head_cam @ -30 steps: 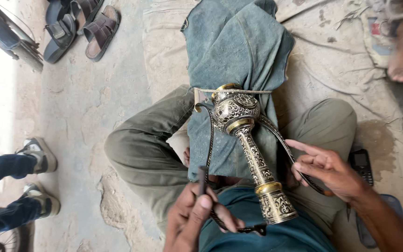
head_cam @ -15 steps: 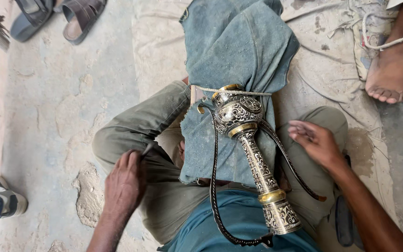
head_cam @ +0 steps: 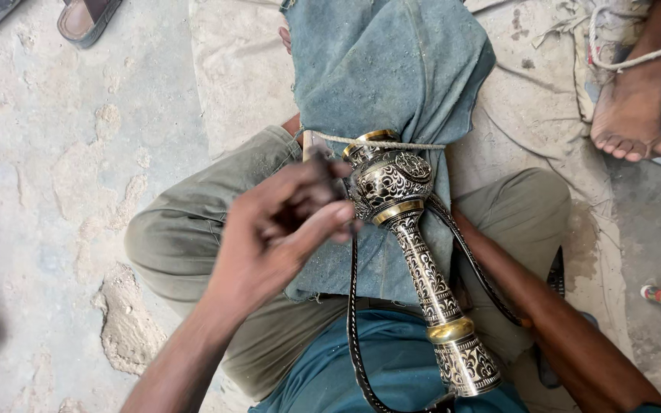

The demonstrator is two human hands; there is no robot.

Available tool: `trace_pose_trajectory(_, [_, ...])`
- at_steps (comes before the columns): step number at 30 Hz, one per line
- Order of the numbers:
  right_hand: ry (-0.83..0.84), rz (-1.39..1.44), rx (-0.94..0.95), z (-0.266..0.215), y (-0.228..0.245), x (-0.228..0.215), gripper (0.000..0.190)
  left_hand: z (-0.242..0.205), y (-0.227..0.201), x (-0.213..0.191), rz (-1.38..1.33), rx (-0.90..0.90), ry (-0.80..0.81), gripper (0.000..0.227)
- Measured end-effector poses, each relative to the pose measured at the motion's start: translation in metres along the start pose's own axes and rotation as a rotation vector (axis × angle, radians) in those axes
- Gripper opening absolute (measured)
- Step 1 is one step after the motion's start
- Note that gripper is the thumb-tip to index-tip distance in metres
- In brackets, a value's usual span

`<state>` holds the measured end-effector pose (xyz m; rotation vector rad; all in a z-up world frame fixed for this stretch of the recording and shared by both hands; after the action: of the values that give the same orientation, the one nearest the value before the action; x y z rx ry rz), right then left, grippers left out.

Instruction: The person sits on the floor and uses a wooden mallet and a metal punch to hammer decorative patterns into a brass-colored metal object. The object is held steady on a cloth pad on the lap while the person repeatedly strikes the punch to shape the surface.

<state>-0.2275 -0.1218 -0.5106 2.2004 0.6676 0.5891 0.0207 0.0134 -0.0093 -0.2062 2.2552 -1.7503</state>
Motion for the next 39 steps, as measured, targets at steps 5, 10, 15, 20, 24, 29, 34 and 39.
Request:
trace_pose_trajectory(5, [-0.211, 0.207, 0.143, -0.07, 0.047, -0.008, 0.056, 0.04, -0.03, 0.042, 0.511, 0.324, 0.139, 0.039])
trace_pose_trajectory(10, [-0.271, 0.033, -0.422, -0.179, 0.193, -0.009, 0.062, 0.05, -0.049, 0.069, 0.577, 0.569, 0.268, 0.043])
trace_pose_trajectory(15, [-0.245, -0.046, -0.704, -0.251, 0.235, 0.006, 0.052, 0.064, -0.035, 0.08, 0.651, 0.452, 0.366, 0.044])
trace_pose_trajectory(20, [-0.339, -0.218, -0.317, -0.241, 0.198, -0.013, 0.034, 0.067, -0.04, 0.089, 0.779, 0.551, 0.406, 0.045])
trace_pose_trajectory(24, [-0.224, 0.233, -0.439, -0.252, 0.206, -0.025, 0.043, 0.064, -0.047, 0.098, 0.787, 0.667, 0.449, 0.042])
trace_pose_trajectory(29, [-0.367, -0.37, -0.269, -0.261, 0.186, -0.054, 0.035, 0.068, -0.044, 0.101, 0.798, 0.636, 0.504, 0.043])
trace_pose_trajectory(34, [-0.194, -0.861, -0.11, -0.269, 0.147, -0.059, 0.032, 0.066, -0.03, 0.102, 0.952, 0.564, 0.52, 0.04])
trace_pose_trajectory(39, [-0.231, -0.584, -0.098, -0.267, 0.134, -0.075, 0.033, 0.063, -0.044, 0.109, 0.881, 0.74, 0.483, 0.039])
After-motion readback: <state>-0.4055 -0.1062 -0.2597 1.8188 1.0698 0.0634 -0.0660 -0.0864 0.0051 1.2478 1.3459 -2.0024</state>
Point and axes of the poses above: each hand's wrist, its own z-axis towards the middle knuckle, its own x-axis out of the palm, y = z × x, the point moved 10 cm from there along z, towards the middle knuckle, and after that the axes turned 6 degrees about z, right-handed, at the moved point
